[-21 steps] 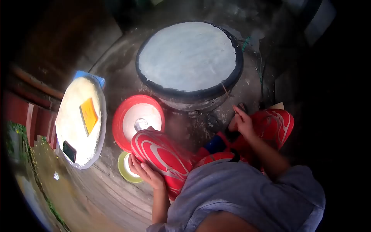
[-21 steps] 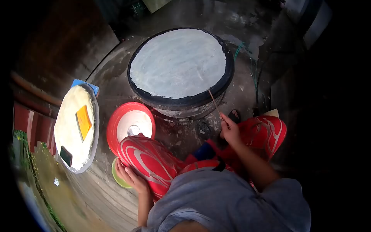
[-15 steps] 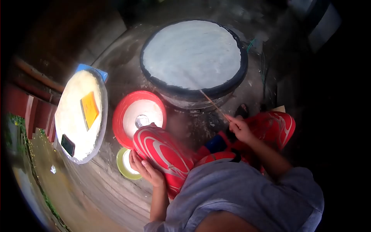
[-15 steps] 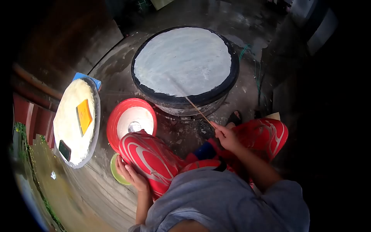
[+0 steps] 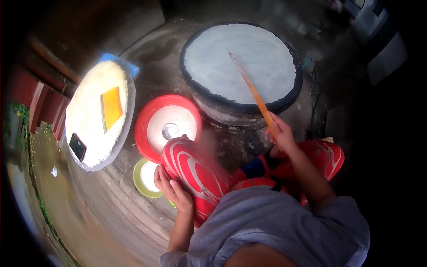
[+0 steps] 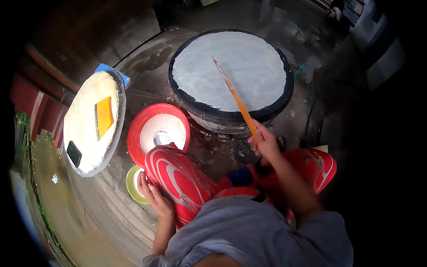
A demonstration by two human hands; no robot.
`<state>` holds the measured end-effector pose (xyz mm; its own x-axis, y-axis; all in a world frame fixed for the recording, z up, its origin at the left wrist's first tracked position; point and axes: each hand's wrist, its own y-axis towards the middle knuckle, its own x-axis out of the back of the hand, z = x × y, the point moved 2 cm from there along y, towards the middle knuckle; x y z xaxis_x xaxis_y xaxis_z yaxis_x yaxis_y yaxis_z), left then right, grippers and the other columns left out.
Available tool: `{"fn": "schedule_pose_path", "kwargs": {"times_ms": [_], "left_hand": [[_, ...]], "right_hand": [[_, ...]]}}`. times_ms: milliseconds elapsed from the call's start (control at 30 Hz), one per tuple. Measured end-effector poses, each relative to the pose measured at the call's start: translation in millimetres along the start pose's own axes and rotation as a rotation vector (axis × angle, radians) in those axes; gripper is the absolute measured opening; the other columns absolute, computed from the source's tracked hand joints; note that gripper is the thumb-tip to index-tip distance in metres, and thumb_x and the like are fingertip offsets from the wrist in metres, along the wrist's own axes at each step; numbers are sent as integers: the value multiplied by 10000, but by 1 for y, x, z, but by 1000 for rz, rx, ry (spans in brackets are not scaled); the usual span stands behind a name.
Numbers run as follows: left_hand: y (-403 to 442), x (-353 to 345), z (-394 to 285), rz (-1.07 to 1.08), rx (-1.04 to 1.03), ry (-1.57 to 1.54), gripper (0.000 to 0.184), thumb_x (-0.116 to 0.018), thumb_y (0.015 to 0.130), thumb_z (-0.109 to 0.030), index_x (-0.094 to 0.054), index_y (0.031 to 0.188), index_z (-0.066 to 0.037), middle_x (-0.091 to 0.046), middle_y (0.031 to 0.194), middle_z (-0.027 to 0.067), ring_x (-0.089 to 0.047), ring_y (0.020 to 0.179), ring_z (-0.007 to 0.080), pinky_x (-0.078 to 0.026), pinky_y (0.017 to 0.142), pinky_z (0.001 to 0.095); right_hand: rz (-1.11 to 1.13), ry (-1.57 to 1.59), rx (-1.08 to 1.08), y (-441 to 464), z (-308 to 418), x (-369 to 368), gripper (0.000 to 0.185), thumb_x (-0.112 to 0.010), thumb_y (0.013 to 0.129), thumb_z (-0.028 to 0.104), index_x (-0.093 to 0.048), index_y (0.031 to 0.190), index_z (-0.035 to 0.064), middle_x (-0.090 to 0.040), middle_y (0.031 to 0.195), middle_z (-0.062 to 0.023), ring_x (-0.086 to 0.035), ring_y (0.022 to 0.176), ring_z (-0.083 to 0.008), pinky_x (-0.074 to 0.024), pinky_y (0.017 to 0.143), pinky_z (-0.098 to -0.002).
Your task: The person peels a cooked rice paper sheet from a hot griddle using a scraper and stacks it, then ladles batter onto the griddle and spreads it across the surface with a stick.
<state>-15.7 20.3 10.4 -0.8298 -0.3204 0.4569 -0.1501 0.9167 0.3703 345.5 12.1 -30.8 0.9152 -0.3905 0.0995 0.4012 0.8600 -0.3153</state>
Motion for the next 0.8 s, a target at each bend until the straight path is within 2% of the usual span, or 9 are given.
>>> {"fn": "schedule_pose_path", "kwargs": {"times_ms": [333, 400, 467, 500, 567, 600, 667, 733, 800], "left_hand": [[2, 0, 4, 26, -6, 20, 478, -315, 927, -253, -375, 1291, 51, -335, 1303, 232, -323, 1206, 351, -221, 1021, 429], [2, -1, 5, 10, -3, 17, 478, -317, 926, -251, -375, 1290, 53, -333, 1304, 232, -322, 1206, 353, -220, 1023, 431], [2, -2, 4, -29, 10, 6, 491, -328, 938, -309, -411, 1269, 45, -364, 1298, 207, -335, 1225, 319, -213, 1039, 408], [3, -1, 4, -34, 13, 7, 491, -328, 938, -309, -411, 1269, 45, -364, 1298, 207, -335, 1225, 319, -213, 1039, 408], [2, 1, 5, -29, 12, 29, 475, -323, 940, -282, -402, 1273, 47, -363, 1303, 205, -333, 1227, 314, -230, 1034, 400], [1, 1, 7, -29, 14, 30, 475, -323, 940, -282, -402, 1273, 47, -363, 1303, 205, -333, 1227, 314, -230, 1034, 400], [0, 0, 12, -93, 37, -102, 453, -309, 948, -257, -396, 1281, 37, -378, 1303, 188, -330, 1237, 285, -263, 1021, 390], [1, 3, 14, -119, 93, -175, 445, -306, 950, -238, -387, 1281, 48, -359, 1313, 195, -329, 1233, 297, -251, 1024, 397], [3, 4, 19, -153, 151, -258, 438, -302, 952, -219, -378, 1282, 59, -340, 1324, 203, -327, 1229, 310, -239, 1026, 404]], "right_hand": [[146, -83, -162, 118, 35, -57, 428, -270, 970, 159, -276, 1396, 129, -593, 823, -102, -484, 529, -99, -416, 460, -232], [172, -154, -134, 138, 35, -67, 458, -318, 958, 175, -248, 1408, 133, -593, 826, -125, -528, 571, -143, -448, 490, -274], [102, -688, 56, 152, 41, -79, 458, -372, 924, 163, -318, 1378, 131, -587, 851, -154, -593, 665, -227, -490, 561, -349], [106, -689, 58, 157, 45, -81, 458, -372, 924, 163, -318, 1378, 131, -587, 851, -154, -593, 665, -227, -490, 561, -349], [-110, -1454, 290, 166, 55, -82, 431, -416, 880, 155, -413, 1311, 141, -582, 883, -167, -614, 768, -298, -504, 647, -403], [-107, -1455, 290, 168, 60, -81, 431, -416, 880, 155, -413, 1311, 141, -582, 883, -167, -614, 768, -298, -504, 647, -403], [-282, -1444, 250, 172, 75, -77, 382, -410, 870, 138, -472, 1247, 157, -582, 914, -154, -615, 808, -303, -504, 686, -404], [-238, -1403, 239, 178, 56, -77, 396, -412, 877, 139, -461, 1268, 167, -595, 901, -132, -617, 793, -295, -502, 668, -400], [-49, -1047, 380, 158, 28, -81, 425, -436, 886, 150, -428, 1311, 166, -606, 895, -125, -625, 763, -270, -494, 638, -389]]}}
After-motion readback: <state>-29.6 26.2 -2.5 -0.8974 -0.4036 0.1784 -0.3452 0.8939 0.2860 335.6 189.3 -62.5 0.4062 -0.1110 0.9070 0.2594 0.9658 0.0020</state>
